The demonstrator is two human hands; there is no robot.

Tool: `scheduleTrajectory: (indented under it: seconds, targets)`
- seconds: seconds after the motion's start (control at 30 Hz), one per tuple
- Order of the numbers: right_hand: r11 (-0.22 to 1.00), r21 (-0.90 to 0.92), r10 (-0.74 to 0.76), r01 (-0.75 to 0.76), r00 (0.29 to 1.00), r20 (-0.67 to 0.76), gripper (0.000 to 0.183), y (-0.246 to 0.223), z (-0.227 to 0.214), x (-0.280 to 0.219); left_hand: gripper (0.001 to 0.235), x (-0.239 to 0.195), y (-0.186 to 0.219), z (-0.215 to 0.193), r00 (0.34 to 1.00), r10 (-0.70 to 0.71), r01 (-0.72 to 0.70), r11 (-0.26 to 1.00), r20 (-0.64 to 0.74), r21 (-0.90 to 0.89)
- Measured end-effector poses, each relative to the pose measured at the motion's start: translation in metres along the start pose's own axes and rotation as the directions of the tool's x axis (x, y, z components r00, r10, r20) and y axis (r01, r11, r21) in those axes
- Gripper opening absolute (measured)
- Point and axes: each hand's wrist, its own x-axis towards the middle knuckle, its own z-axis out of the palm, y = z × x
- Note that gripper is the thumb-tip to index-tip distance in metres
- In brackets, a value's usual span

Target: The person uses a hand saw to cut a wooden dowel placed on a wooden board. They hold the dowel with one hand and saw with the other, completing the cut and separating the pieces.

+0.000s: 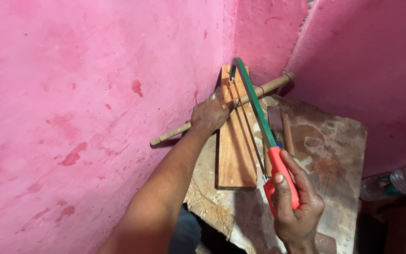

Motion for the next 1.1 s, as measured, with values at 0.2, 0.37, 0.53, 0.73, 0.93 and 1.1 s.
scheduleTrajectory:
  seconds: [0.2, 0.37, 0.53, 0.73, 0.93, 1.1]
  targets:
    - [0.978, 0.039, 0.206, -0.206, 0.978, -0.016, 0.044, 0.018, -0.009, 0.008, 0.074, 0.016, 0.007, 0.005, 1.000, 0.014, -0.015, 0.997, 0.020, 0.075]
    - [0.998, -0.015, 0.066, -0.065, 0.993, 0.097, 0.040, 0.015, -0.029, 0.031, 0.082, 0.017, 0.003, 0.006, 0.998, 0.049, -0.050, 0.999, -0.048, -0.004]
    - [0.993, -0.029, 0.118, -0.115, 0.983, 0.142, 0.039, 0.021, -0.052, 0.053, 0.093, 0.020, 0.005, 0.007, 0.998, 0.023, -0.026, 0.998, 0.059, 0.050]
    - [0.971, 0.116, 0.196, -0.210, 0.973, 0.124, 0.039, 0.027, -0.073, 0.060, 0.092, 0.021, 0.005, 0.007, 0.998, 0.040, -0.044, 0.994, 0.049, 0.095]
    - [0.945, 0.198, 0.233, -0.262, 0.960, 0.157, 0.041, 0.036, -0.091, 0.046, 0.088, 0.022, 0.004, 0.009, 0.999, 0.049, -0.048, 0.996, 0.001, 0.081]
    - [0.975, 0.069, 0.199, -0.211, 0.968, 0.154, 0.043, 0.052, -0.097, 0.046, 0.093, 0.026, 0.004, 0.011, 0.998, -0.010, 0.007, 0.999, 0.064, 0.053]
